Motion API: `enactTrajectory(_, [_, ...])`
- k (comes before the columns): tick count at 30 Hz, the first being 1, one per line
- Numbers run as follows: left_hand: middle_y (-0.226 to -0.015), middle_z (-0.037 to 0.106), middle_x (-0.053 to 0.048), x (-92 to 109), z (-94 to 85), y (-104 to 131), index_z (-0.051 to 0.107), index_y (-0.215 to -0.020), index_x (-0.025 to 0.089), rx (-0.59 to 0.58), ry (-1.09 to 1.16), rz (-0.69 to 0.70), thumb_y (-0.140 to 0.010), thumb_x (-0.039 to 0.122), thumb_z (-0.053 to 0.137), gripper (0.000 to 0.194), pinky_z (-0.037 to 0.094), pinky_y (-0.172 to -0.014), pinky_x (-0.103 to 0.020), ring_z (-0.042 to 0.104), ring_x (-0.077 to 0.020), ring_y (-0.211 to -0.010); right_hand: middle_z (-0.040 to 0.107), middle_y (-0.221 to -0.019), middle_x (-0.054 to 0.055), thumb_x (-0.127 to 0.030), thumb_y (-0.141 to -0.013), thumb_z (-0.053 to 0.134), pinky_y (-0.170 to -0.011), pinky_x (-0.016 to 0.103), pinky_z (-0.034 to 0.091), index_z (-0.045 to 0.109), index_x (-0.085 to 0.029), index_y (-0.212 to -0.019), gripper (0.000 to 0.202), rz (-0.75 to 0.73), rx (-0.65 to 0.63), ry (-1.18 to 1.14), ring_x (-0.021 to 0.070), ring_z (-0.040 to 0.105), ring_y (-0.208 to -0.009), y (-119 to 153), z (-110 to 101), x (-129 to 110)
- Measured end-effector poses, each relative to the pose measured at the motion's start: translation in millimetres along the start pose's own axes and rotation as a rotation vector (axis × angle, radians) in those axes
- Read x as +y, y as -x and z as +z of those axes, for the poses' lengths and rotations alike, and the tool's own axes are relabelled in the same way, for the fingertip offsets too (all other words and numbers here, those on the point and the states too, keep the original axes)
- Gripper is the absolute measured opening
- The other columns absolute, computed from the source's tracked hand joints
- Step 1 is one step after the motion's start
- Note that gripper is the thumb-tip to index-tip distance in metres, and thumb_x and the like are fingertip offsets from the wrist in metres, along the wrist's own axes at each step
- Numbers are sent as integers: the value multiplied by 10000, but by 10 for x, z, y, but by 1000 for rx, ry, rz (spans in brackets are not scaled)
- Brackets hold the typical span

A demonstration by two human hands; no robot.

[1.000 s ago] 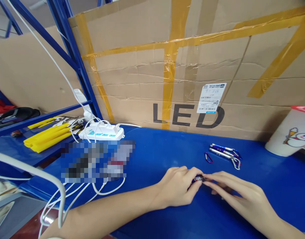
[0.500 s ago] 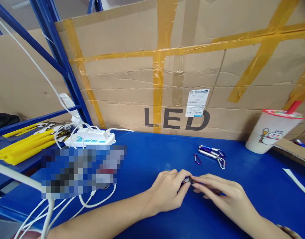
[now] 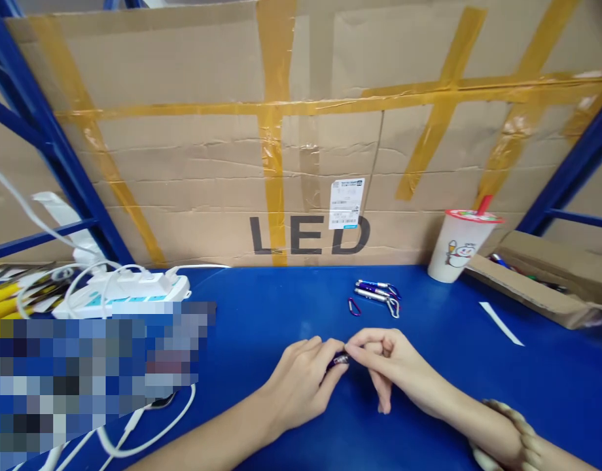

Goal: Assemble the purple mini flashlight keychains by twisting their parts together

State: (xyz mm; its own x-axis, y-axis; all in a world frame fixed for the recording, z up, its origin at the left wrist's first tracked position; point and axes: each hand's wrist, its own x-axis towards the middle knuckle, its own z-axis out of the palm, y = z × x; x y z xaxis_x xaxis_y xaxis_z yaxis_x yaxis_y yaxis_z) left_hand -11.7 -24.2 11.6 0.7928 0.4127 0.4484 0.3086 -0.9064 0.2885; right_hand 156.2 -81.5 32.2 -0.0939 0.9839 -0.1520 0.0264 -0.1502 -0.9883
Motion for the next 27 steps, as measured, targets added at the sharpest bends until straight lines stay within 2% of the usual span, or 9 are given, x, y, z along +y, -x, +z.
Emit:
enactTrajectory(3, [-807, 591, -13, 1, 3, -10, 469, -931, 182, 5, -1, 22, -908, 241, 346, 138, 416, -672, -264, 541, -148, -733, 499, -347, -52, -465, -711, 630, -353, 206, 468, 577, -110, -879, 397, 15, -27, -102, 77, 427, -257, 0, -13, 15])
enactTrajectory(6, [-835, 600, -14, 2, 7, -11, 472, -958, 187, 3, 29, 30, -902, 235, 361, 133, 415, -686, -269, 543, -151, -743, 385, -304, -106, -434, -707, 645, -321, 182, 451, 574, -120, -870, 361, 52, -17, -212, 40, 321, -233, 17, -8, -3])
enactTrajectory(11, [-828, 605, -8, 12, 7, -15, 472, -945, 189, 17, 51, 32, -889, 226, 380, 114, 410, -677, -272, 542, -152, -728, 242, -325, -140, -410, -718, 617, -290, 161, 437, 567, -144, -860, 306, 97, -17, -461, 17, 142, -257, 59, 3, -24])
enactTrajectory(14, [-775, 595, -4, 17, 7, -22, 472, -915, 187, 28, 42, 40, -876, 223, 392, 96, 400, -634, -268, 528, -153, -687, 222, -314, -130, -431, -761, 527, -294, 189, 450, 571, -140, -844, 305, 151, -130, -597, 26, 109, -257, 65, -13, 5])
enactTrajectory(18, [-772, 597, 3, 17, 15, -22, 478, -927, 194, 25, 55, 29, -860, 213, 408, 98, 397, -658, -273, 522, -150, -684, 199, -284, -118, -469, -776, 407, -299, 222, 452, 565, -131, -797, 374, 130, -299, -708, 37, 87, -245, 71, -37, 28])
enactTrajectory(23, [-756, 587, 1, 14, 25, -13, 490, -914, 195, 24, 62, 38, -851, 211, 415, 99, 390, -653, -264, 510, -143, -669, 212, -289, -115, -476, -750, 396, -329, 246, 468, 558, -134, -818, 384, 103, -437, -791, 34, 103, -249, 109, -49, 32])
enactTrajectory(27, [-755, 582, 0, 17, 24, -15, 496, -899, 190, 25, 69, 41, -840, 202, 419, 97, 388, -634, -261, 504, -141, -662, 224, -297, -120, -467, -775, 406, -339, 247, 473, 560, -124, -855, 383, 64, -531, -871, 25, 118, -246, 111, -48, 73])
